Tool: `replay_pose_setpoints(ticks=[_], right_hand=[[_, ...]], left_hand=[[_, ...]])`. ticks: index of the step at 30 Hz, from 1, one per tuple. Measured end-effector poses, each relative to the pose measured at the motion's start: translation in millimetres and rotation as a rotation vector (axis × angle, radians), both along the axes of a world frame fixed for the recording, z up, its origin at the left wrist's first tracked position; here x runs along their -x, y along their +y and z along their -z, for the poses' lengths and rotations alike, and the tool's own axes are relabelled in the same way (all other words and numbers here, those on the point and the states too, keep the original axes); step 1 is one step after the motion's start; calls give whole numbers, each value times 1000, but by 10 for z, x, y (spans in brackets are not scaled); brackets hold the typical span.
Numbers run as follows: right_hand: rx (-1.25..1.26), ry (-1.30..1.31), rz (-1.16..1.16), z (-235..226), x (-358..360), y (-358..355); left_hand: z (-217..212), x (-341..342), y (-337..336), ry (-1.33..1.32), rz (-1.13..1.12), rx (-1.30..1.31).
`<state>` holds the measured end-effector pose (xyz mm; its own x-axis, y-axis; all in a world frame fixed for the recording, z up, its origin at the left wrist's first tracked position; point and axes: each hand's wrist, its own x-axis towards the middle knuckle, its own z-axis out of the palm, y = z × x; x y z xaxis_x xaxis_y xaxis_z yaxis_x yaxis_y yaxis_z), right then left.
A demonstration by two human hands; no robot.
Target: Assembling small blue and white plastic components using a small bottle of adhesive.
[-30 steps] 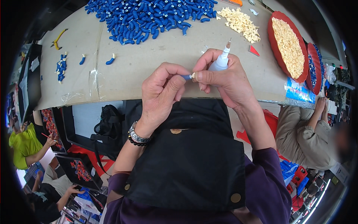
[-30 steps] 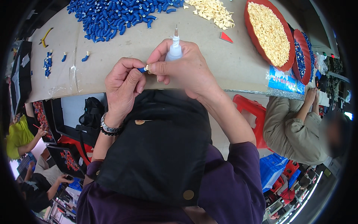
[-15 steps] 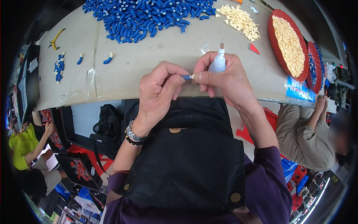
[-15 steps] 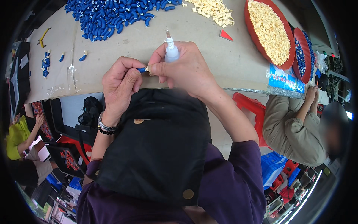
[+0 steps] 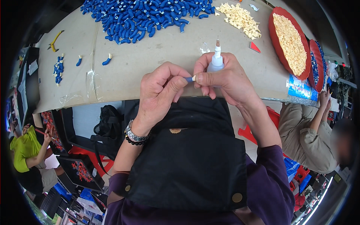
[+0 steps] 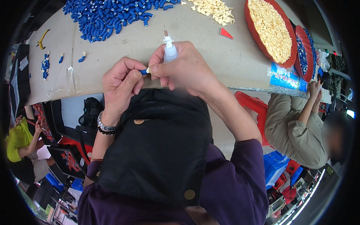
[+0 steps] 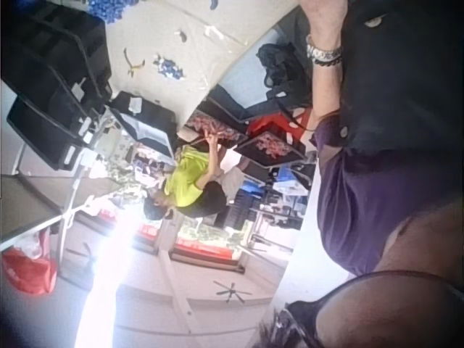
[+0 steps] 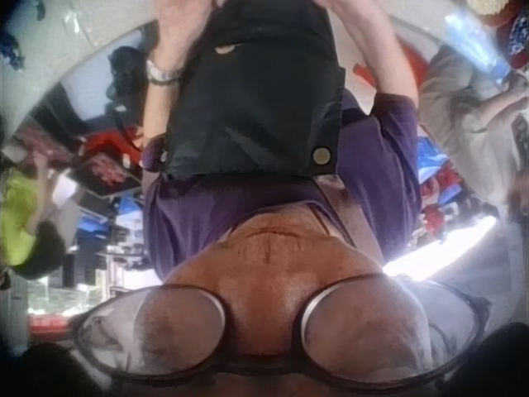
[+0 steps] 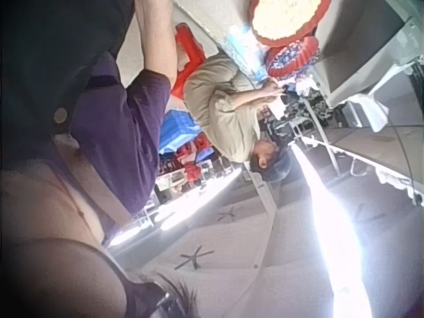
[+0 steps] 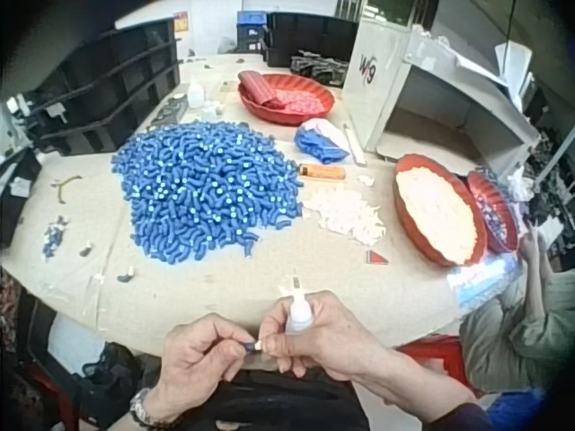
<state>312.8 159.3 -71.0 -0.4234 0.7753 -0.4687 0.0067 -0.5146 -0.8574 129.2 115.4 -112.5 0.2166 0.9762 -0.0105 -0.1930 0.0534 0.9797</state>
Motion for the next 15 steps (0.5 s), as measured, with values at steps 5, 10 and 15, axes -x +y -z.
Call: replay_pose_setpoints(ticks=[5,10,15], right_hand=[[-26,-8,9,55,28,-11],[-45,-35,14,65,26,-9],[-44,-42,21,62,33,-15]], left_hand=[[31,-1,-13,29,-23,-28],[69,-23,5,47,-38,-72],[71,-44,20,66,-57,-101]])
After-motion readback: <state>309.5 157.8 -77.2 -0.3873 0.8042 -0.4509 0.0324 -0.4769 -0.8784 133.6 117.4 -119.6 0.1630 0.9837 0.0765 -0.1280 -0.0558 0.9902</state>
